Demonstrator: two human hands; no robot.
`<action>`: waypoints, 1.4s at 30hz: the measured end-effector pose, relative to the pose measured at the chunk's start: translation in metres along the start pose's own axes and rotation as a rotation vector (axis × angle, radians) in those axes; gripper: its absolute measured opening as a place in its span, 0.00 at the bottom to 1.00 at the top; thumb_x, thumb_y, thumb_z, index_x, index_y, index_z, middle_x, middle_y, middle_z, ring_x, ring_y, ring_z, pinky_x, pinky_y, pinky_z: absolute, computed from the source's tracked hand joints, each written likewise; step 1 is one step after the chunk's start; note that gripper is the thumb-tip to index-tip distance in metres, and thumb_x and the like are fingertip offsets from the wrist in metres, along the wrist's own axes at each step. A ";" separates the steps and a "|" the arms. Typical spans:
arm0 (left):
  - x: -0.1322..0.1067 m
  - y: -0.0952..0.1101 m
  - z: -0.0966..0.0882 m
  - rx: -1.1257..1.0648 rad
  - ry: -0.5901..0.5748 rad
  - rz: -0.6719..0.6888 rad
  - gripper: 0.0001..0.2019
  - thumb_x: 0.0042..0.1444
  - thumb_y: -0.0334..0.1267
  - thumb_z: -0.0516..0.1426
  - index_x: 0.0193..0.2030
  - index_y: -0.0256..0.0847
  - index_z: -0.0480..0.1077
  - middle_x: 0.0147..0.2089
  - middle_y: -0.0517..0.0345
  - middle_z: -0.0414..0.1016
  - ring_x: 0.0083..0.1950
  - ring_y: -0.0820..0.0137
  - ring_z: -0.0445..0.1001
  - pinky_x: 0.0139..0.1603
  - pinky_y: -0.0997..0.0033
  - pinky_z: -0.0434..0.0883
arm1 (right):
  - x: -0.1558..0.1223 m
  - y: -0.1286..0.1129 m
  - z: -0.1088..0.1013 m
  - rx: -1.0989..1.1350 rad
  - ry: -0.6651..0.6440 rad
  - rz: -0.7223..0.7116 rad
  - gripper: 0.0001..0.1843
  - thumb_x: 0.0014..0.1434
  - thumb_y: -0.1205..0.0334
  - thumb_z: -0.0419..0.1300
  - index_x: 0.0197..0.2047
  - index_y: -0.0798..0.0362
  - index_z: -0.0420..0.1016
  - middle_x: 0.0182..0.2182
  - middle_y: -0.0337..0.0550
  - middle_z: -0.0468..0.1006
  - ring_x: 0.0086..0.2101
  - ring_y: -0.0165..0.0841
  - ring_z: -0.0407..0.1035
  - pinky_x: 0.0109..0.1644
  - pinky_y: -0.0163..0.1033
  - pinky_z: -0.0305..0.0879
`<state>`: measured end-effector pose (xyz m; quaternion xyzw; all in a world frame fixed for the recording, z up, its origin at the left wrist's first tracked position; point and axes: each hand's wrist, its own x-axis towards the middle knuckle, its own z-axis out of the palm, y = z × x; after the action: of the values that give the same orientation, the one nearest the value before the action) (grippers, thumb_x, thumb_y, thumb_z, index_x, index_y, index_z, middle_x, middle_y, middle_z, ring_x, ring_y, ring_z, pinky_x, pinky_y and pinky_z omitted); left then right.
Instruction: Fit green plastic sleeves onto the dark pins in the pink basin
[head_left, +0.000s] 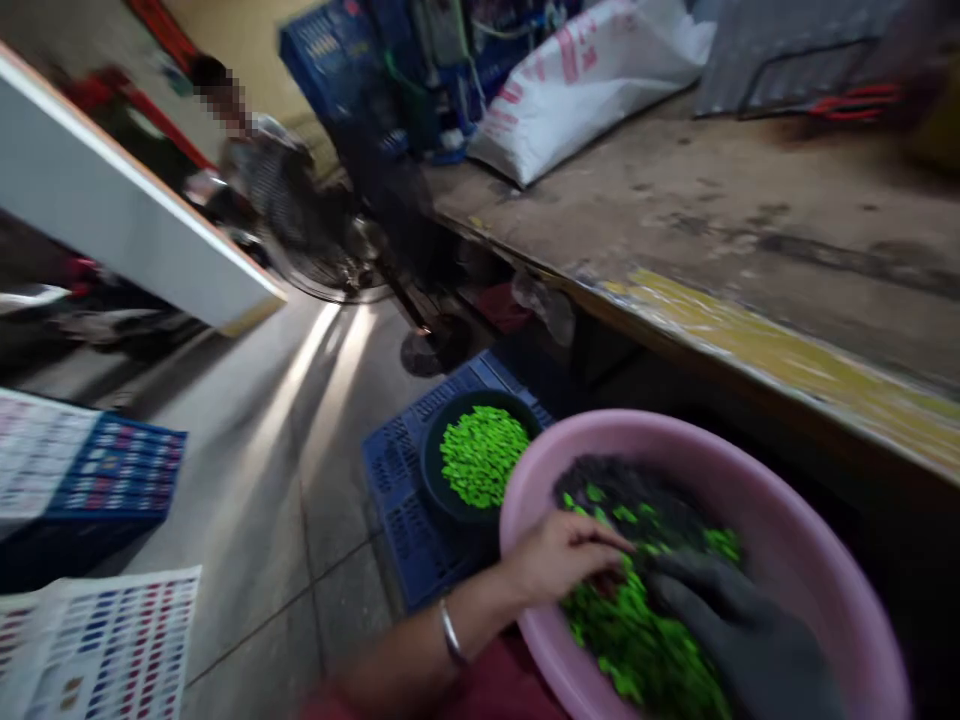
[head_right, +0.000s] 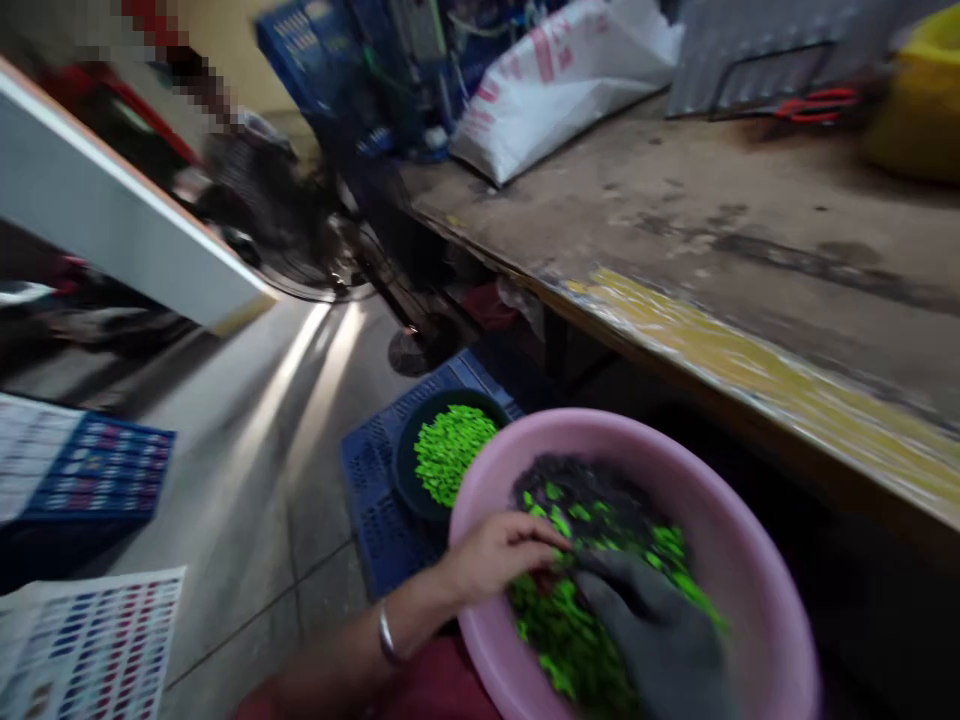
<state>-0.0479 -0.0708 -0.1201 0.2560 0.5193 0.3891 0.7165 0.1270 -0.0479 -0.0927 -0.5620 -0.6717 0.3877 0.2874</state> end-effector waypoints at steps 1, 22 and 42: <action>-0.003 0.002 -0.001 -0.017 -0.016 0.001 0.20 0.42 0.44 0.66 0.40 0.33 0.75 0.25 0.59 0.72 0.25 0.74 0.70 0.30 0.71 0.69 | -0.001 -0.006 -0.001 -0.004 -0.056 0.021 0.12 0.52 0.50 0.59 0.34 0.43 0.81 0.32 0.40 0.83 0.33 0.39 0.77 0.38 0.41 0.74; -0.008 0.007 -0.014 -0.330 -0.270 -0.127 0.11 0.51 0.38 0.64 0.35 0.32 0.71 0.26 0.58 0.70 0.25 0.75 0.70 0.28 0.75 0.70 | -0.009 -0.016 0.011 -0.093 0.036 -0.303 0.08 0.61 0.67 0.56 0.39 0.48 0.76 0.35 0.40 0.79 0.36 0.33 0.74 0.40 0.37 0.70; -0.009 -0.002 -0.004 -0.138 -0.109 0.058 0.13 0.50 0.41 0.64 0.39 0.34 0.77 0.25 0.58 0.73 0.24 0.74 0.72 0.27 0.73 0.70 | -0.010 -0.020 0.022 -0.452 0.068 -0.436 0.10 0.62 0.68 0.52 0.33 0.53 0.73 0.28 0.45 0.77 0.30 0.35 0.69 0.35 0.38 0.62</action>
<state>-0.0529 -0.0800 -0.1184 0.2420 0.4439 0.4299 0.7480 0.1008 -0.0635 -0.0867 -0.4671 -0.8356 0.1386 0.2537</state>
